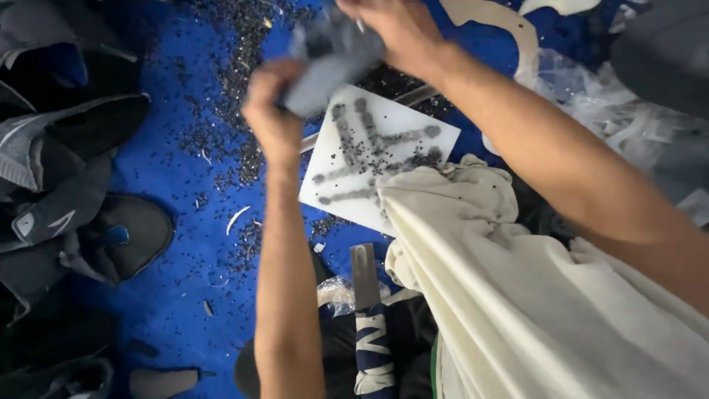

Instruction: Punching holes into shoe upper components using a manual punch tool and a mallet.

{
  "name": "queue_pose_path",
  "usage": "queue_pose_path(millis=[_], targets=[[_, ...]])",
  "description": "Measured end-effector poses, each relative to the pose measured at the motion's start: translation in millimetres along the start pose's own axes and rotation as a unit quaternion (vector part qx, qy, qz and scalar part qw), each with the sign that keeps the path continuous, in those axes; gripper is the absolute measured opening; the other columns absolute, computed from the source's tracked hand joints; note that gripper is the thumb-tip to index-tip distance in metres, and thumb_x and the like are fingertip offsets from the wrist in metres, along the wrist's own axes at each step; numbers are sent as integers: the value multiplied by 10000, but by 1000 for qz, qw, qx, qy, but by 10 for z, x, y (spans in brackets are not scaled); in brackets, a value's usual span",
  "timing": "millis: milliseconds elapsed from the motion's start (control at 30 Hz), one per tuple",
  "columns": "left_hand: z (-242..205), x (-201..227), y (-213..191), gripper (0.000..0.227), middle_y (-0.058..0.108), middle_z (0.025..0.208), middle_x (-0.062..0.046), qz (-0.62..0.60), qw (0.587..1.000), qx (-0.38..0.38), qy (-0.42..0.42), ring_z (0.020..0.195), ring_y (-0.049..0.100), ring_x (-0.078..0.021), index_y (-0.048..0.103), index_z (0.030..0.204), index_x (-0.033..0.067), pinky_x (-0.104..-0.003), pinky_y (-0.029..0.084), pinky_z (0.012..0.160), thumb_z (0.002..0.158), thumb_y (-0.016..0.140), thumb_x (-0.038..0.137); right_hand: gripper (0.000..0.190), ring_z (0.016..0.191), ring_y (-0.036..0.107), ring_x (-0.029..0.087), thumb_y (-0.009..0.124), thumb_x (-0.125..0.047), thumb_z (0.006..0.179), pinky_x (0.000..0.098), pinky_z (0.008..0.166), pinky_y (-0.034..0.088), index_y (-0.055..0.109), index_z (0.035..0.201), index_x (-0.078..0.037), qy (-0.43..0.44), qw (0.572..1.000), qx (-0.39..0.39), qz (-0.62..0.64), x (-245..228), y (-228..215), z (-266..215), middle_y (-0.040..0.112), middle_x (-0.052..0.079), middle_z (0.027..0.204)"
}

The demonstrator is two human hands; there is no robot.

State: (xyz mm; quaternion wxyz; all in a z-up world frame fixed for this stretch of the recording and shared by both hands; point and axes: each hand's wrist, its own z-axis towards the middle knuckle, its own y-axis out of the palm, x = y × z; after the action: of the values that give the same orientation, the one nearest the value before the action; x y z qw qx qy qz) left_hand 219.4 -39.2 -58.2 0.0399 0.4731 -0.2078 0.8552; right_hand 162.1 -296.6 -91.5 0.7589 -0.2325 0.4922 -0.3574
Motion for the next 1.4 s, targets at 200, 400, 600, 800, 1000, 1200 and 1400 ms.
queue_pose_path(millis=[200, 400, 600, 800, 1000, 1200, 1400], targets=[[-1537, 673, -127, 428, 744, 1166, -83, 224, 964, -129, -65, 1207, 704, -313, 734, 1078, 99, -395, 541, 1046, 745, 548, -97, 719, 699, 726, 256, 562, 69, 791, 343, 548, 574, 619, 1439, -236, 68, 973, -209, -75, -950, -321, -1213, 430, 60, 1610], [-1490, 980, -131, 577, 597, 1350, -237, 323, 900, -291, -21, 1301, 567, -399, 693, 1344, 173, -482, 426, 1118, 800, 594, 9, 662, 699, 721, 294, 678, -79, 776, 385, 593, 586, 602, 1424, -185, 106, 969, -215, -49, -1248, -279, -1437, 384, 70, 1636], [-1989, 1267, 206, 502, 449, 1483, -330, 403, 870, -280, -53, 1384, 426, -511, 622, 1322, 28, -557, 339, 1133, 826, 594, 104, 588, 752, 740, 258, 678, -42, 773, 358, 637, 607, 699, 1339, -199, 100, 964, -243, -44, -1020, -139, -1487, 440, 91, 1592], [-2140, 1554, -164, 357, 493, 1515, -253, 250, 910, -233, -233, 1365, 531, -411, 637, 1305, 115, -518, 397, 1174, 959, 691, 186, 215, 795, 716, 204, 623, -73, 1054, 318, 686, 560, 739, 1234, -95, 388, 889, -177, 164, -964, -232, -820, 779, 239, 1062], [-2712, 2410, -471, 931, 534, 1288, -268, 371, 768, -335, -401, 1157, 557, -435, 384, 1503, 58, -505, 487, 920, 753, 853, 350, 70, 1172, 722, 247, 465, 33, 1080, 317, 908, 600, 514, 1066, -15, 232, 829, -157, 483, -819, 183, -762, 678, 180, 1329], [-3033, 2327, -711, 903, 655, 1229, -214, 200, 798, -210, -529, 1042, 690, -346, 390, 1515, 85, -409, 559, 879, 727, 818, 191, 36, 1169, 720, 276, 500, 34, 1084, 334, 929, 602, 508, 1097, 2, 225, 805, -179, 518, -525, 592, -986, 693, 202, 1294], [-2226, 2605, -559, 842, 678, 1237, -178, 20, 877, -51, -478, 1084, 671, -277, 418, 1525, 15, -362, 528, 973, 755, 761, 22, 46, 1142, 742, 261, 548, 72, 1031, 333, 921, 612, 540, 1012, 31, 113, 908, -143, 377, -820, 355, -989, 728, 199, 1244]])
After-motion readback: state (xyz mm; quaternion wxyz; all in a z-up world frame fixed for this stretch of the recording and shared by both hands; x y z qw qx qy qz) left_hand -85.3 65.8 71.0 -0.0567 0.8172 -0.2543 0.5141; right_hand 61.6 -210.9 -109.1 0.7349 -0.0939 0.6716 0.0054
